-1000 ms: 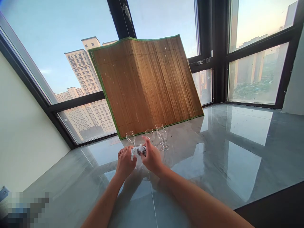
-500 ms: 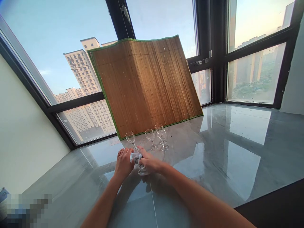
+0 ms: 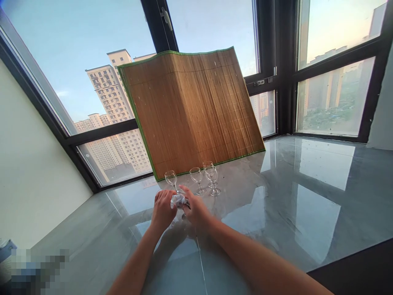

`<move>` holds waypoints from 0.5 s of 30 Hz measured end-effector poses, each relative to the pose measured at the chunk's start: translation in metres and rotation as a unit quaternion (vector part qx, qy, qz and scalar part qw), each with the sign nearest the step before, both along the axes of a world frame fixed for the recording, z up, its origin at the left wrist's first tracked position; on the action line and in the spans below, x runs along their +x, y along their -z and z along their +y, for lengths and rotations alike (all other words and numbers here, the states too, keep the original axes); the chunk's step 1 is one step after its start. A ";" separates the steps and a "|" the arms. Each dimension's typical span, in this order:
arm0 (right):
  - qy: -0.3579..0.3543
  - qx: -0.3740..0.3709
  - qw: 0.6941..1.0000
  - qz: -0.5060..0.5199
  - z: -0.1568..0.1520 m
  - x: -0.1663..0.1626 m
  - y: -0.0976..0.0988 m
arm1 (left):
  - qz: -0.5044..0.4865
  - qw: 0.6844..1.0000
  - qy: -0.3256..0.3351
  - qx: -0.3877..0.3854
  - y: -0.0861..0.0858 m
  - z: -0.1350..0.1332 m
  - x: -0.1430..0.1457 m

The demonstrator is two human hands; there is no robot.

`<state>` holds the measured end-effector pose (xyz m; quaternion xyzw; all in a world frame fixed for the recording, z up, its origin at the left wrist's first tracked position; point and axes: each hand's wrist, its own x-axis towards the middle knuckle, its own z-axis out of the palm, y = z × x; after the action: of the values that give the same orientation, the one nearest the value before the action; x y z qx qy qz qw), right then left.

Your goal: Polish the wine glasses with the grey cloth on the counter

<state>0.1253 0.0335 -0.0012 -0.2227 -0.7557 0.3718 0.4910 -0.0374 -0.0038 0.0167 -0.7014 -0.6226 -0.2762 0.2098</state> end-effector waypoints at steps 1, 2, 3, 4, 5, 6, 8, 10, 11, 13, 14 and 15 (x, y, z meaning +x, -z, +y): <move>0.014 -0.013 1.000 0.006 0.000 -0.001 -0.001 | -0.003 1.000 -0.001 -0.001 0.001 0.000 0.000; 0.024 -0.029 0.999 0.015 0.000 -0.002 -0.001 | -0.006 1.000 0.000 -0.001 0.002 0.001 -0.001; 0.025 -0.045 0.998 0.024 0.000 -0.002 0.000 | -0.010 1.000 0.001 -0.001 0.003 0.001 -0.002; 0.016 -0.060 0.997 0.035 0.001 -0.003 0.000 | -0.015 1.000 0.004 0.000 0.004 0.002 -0.003; 0.000 -0.074 0.996 0.045 0.002 -0.004 0.001 | -0.020 1.000 0.008 0.001 0.005 0.002 -0.004; -0.023 -0.088 0.994 0.055 0.002 -0.004 0.002 | -0.023 1.000 0.014 0.000 0.005 0.002 -0.004; -0.075 -0.124 0.987 0.072 0.003 -0.004 0.003 | -0.025 0.999 0.028 -0.002 0.007 0.002 -0.005; -0.113 -0.160 0.977 0.084 0.003 -0.001 0.000 | -0.028 0.999 0.041 -0.003 0.008 0.002 -0.004; -0.124 -0.173 0.973 0.088 0.003 0.001 -0.002 | -0.033 0.998 0.046 -0.002 0.008 0.002 -0.003; -0.140 -0.193 0.967 0.092 0.002 0.006 -0.007 | -0.055 0.997 0.052 0.003 0.010 0.003 -0.002; -0.146 -0.202 0.964 0.092 0.002 0.008 -0.009 | -0.069 0.996 0.054 0.005 0.011 0.004 -0.001; -0.155 -0.210 0.961 0.093 0.001 0.010 -0.011 | -0.082 0.995 0.056 0.005 0.012 0.004 -0.001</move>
<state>0.1353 0.0347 0.0100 -0.1657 -0.6371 0.6125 0.4376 -0.0381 0.0004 0.0045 -0.7092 -0.5958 -0.3476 0.1458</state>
